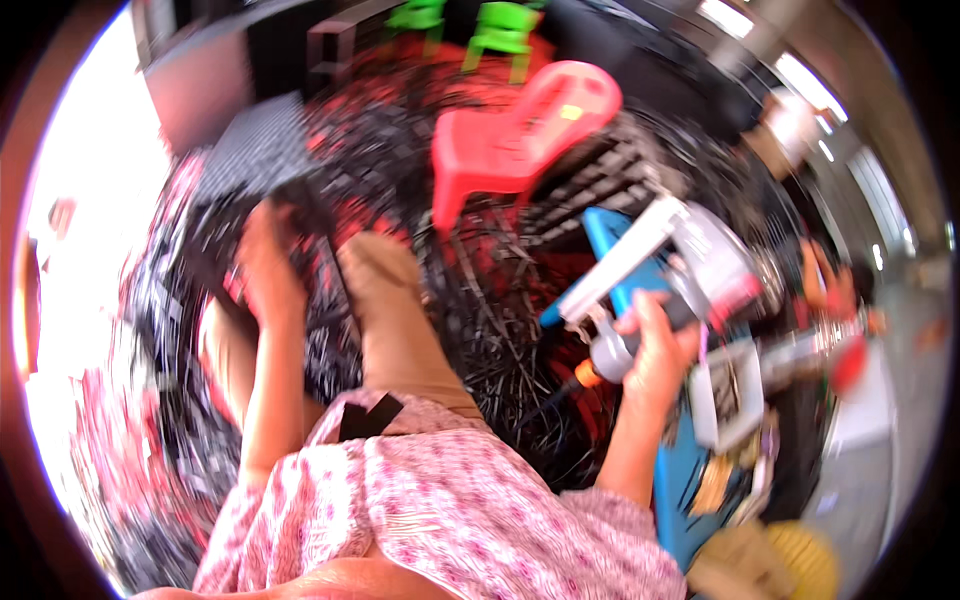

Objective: The person trims excess black woven strands from a chair seat using scissors and then secures the edges with a staple gun. The person works on the chair while sitting on the floor in a workshop environment.

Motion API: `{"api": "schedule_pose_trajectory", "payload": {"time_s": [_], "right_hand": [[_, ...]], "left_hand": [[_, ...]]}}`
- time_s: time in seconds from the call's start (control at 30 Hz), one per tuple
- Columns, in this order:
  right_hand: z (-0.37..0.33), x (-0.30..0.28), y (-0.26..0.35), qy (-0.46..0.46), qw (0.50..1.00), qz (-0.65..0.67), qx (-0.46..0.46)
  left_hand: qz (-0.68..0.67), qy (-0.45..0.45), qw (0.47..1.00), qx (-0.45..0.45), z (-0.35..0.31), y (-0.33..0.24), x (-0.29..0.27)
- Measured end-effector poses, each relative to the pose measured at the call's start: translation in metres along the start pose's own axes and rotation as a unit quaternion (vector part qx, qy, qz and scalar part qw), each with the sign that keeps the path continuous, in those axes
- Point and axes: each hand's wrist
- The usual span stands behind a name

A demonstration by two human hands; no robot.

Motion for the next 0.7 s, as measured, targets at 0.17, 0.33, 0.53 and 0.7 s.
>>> {"api": "schedule_pose_trajectory", "payload": {"time_s": [0.17,0.33,0.53,0.7], "right_hand": [[-0.035,0.073,-0.008,0.170,0.969,0.158,0.084],[-0.067,0.140,-0.027,0.289,0.932,0.155,0.155],[-0.105,0.182,-0.043,0.340,0.893,0.139,0.259],[-0.126,0.198,-0.067,0.349,0.883,0.171,0.264]], "left_hand": [[-0.239,-0.037,0.970,-0.029,-0.001,0.018,-0.003],[-0.237,-0.037,0.971,0.007,0.005,0.028,-0.006],[-0.193,-0.031,0.980,0.021,0.013,0.034,-0.005],[-0.293,-0.003,0.955,-0.052,0.012,0.052,0.005]]}}
Point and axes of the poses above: each hand's wrist, its own z-axis towards the middle knuckle, its own x-axis out of the palm, y = z × x, and after that the axes turned 14 degrees about z, right-handed
